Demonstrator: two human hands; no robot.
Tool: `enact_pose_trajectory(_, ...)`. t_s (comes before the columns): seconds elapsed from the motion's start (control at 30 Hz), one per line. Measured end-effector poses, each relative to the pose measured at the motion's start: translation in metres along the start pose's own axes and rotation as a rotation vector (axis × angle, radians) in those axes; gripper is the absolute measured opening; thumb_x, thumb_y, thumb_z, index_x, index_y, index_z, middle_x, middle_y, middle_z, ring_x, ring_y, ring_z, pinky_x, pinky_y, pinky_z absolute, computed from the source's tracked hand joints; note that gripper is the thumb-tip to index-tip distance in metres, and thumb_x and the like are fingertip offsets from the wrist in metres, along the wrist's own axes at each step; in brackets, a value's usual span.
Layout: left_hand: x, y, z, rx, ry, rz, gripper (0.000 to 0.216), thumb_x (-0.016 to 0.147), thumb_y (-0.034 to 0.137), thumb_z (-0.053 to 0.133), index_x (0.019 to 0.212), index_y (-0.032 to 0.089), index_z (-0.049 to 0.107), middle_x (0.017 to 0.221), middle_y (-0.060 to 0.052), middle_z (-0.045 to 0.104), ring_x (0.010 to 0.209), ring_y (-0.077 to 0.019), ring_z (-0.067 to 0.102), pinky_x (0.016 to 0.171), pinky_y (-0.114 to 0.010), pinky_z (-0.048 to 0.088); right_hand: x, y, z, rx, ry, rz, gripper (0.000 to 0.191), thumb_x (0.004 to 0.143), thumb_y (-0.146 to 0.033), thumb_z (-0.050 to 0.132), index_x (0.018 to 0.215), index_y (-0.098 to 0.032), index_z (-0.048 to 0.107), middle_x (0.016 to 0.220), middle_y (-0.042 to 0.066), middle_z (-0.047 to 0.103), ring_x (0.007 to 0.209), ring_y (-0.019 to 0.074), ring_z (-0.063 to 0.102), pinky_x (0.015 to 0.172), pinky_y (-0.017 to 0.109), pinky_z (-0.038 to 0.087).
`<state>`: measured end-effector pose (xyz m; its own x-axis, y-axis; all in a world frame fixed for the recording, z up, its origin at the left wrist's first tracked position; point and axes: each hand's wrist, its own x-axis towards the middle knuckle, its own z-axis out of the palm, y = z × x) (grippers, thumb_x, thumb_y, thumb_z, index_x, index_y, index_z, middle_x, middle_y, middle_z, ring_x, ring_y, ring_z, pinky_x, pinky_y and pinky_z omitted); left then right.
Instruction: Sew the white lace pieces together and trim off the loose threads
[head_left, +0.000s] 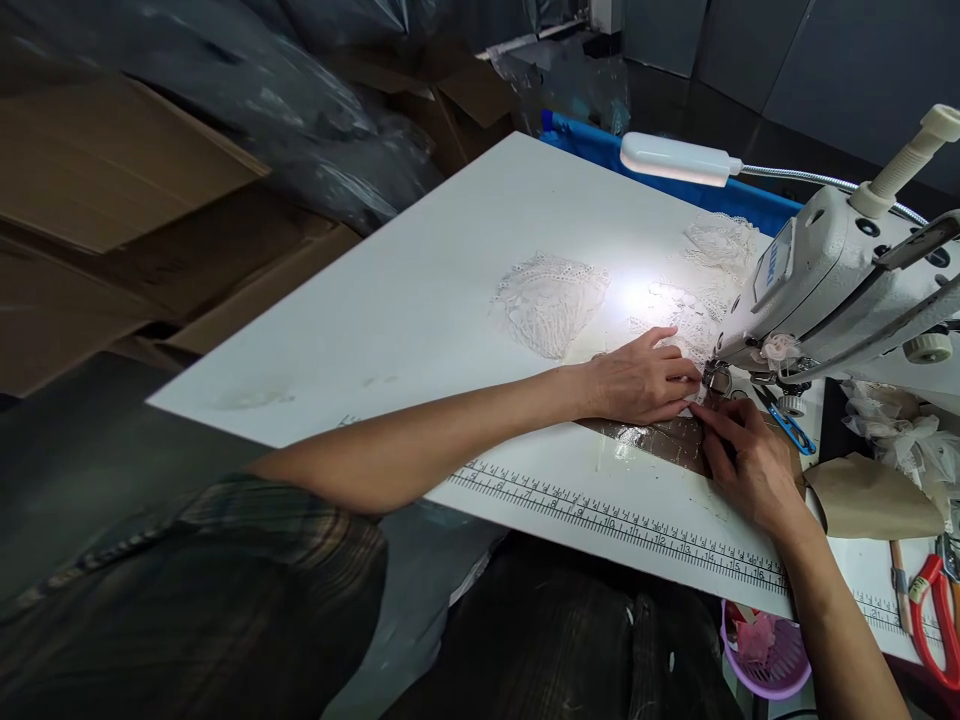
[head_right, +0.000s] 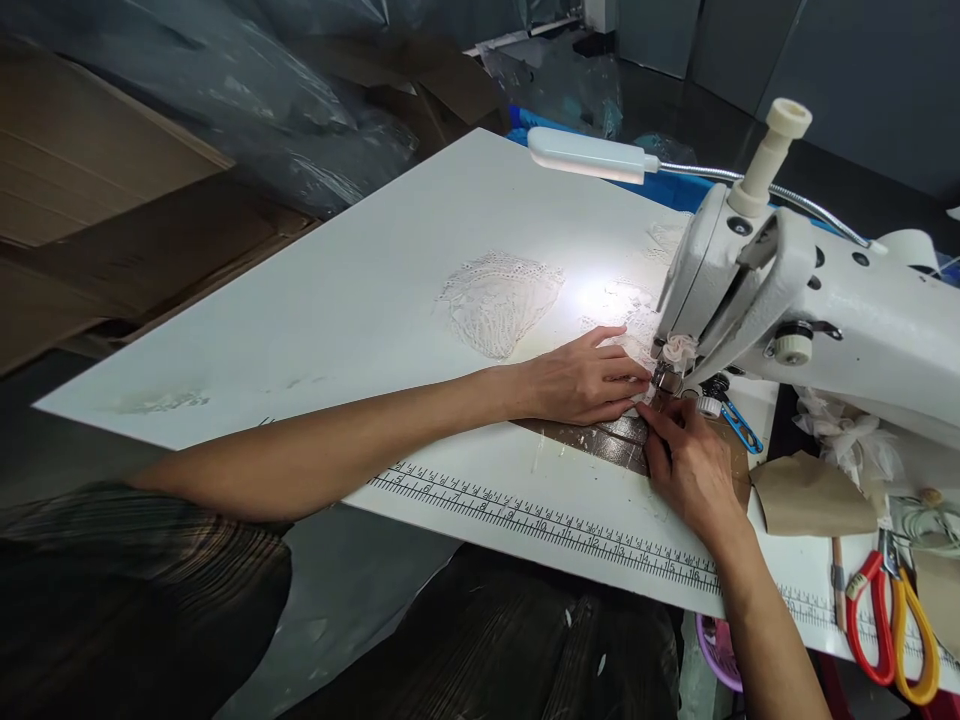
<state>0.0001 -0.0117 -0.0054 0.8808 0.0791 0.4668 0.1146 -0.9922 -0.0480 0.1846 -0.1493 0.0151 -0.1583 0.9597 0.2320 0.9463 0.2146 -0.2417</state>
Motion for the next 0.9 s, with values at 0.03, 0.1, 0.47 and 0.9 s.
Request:
enact_pose_trajectory(0.03, 0.0, 0.0, 0.0, 0.009, -0.001, 0.001, 0.027, 0.101, 0.028, 0.044, 0.107, 0.019, 0.07, 0.111, -0.007, 0.074, 0.094, -0.0208, 0.067, 0.106, -0.05, 0.043, 0.0, 0.0, 0.0, -0.003, 0.0, 0.002, 0.036, 0.092, -0.021, 0.051, 0.118, -0.026, 0.075, 0.097, 0.008, 0.068, 0.073, 0.0172, 0.066, 0.056, 0.027, 0.051)
enact_pose_trajectory(0.1, 0.001, 0.0, 0.0, 0.021, -0.014, -0.011, 0.028, 0.102, 0.028, 0.044, 0.108, 0.02, 0.07, 0.113, -0.007, 0.073, 0.094, -0.0205, 0.067, 0.106, -0.049, 0.042, 0.001, 0.0, 0.0, -0.014, -0.001, 0.012, 0.035, 0.093, -0.022, 0.051, 0.118, -0.027, 0.075, 0.098, 0.008, 0.068, 0.074, 0.0173, 0.067, 0.055, 0.026, 0.051)
enact_pose_trajectory(0.47, 0.007, 0.005, -0.003, 0.042, -0.112, -0.123, 0.029, 0.103, 0.028, 0.042, 0.107, 0.018, 0.069, 0.117, -0.006, 0.071, 0.094, -0.0177, 0.065, 0.105, -0.042, 0.039, 0.008, -0.002, -0.005, -0.083, -0.106, 0.095, 0.04, 0.095, -0.026, 0.047, 0.128, -0.028, 0.069, 0.105, 0.011, 0.069, 0.073, 0.0191, 0.066, 0.058, 0.028, 0.05)
enact_pose_trajectory(0.9, 0.017, 0.017, 0.006, 0.214, -0.1, -0.241, 0.036, 0.103, 0.032, 0.038, 0.101, 0.012, 0.068, 0.102, -0.01, 0.069, 0.08, -0.0176, 0.059, 0.082, -0.038, 0.037, 0.008, 0.009, -0.002, 0.113, -0.024, 0.111, 0.041, 0.095, -0.031, 0.046, 0.128, -0.021, 0.068, 0.097, 0.012, 0.071, 0.081, 0.0239, 0.068, 0.069, 0.035, 0.056)
